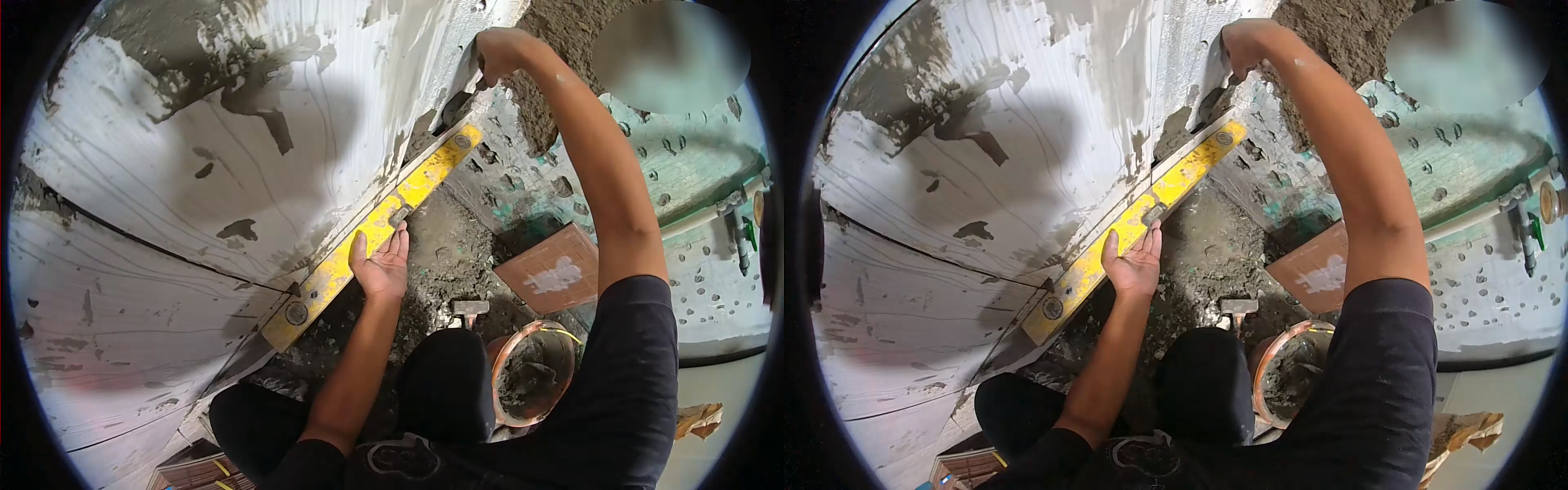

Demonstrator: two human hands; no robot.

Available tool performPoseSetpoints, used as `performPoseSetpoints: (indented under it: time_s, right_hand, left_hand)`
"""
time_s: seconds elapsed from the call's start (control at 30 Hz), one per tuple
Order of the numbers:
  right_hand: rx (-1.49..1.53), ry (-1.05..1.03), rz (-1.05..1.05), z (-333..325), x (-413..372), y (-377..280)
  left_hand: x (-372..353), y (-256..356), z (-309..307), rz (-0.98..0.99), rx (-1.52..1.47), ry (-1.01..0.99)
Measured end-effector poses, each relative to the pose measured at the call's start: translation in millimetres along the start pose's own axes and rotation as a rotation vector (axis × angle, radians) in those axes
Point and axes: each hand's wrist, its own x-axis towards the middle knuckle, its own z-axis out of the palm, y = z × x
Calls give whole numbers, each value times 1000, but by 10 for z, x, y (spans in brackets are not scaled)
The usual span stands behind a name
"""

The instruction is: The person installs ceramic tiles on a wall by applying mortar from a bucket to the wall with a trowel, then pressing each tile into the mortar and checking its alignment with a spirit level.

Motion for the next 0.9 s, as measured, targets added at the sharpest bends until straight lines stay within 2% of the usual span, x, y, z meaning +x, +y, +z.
performPoseSetpoints:
  time_s: [0.13,0.4,0.43,0.53,0.63,0.73,0.83,0.9]
  right_hand:
    - [-93,150,-29,174,-60,-40]
    - [-7,120,-61,81,-158,123]
    - [-102,221,-76,179,-113,85]
    - [-116,143,-10,314,-33,7]
    - [-31,213,-102,167,-143,136]
    - [-95,114,-15,28,-201,121]
    - [-87,249,-80,343,-52,116]
    - [-79,211,9,429,-31,96]
  left_hand:
    - [-42,-19,33,-9,5,12]
    - [-23,4,4,-10,9,-7]
    - [-13,2,1,-15,5,-3]
    - [-11,-16,29,-21,3,3]
    - [-27,12,5,-13,4,-7]
    - [-52,8,25,-7,23,-8]
    - [-43,-4,22,-12,22,-6]
    - [-21,0,25,-28,-1,-1]
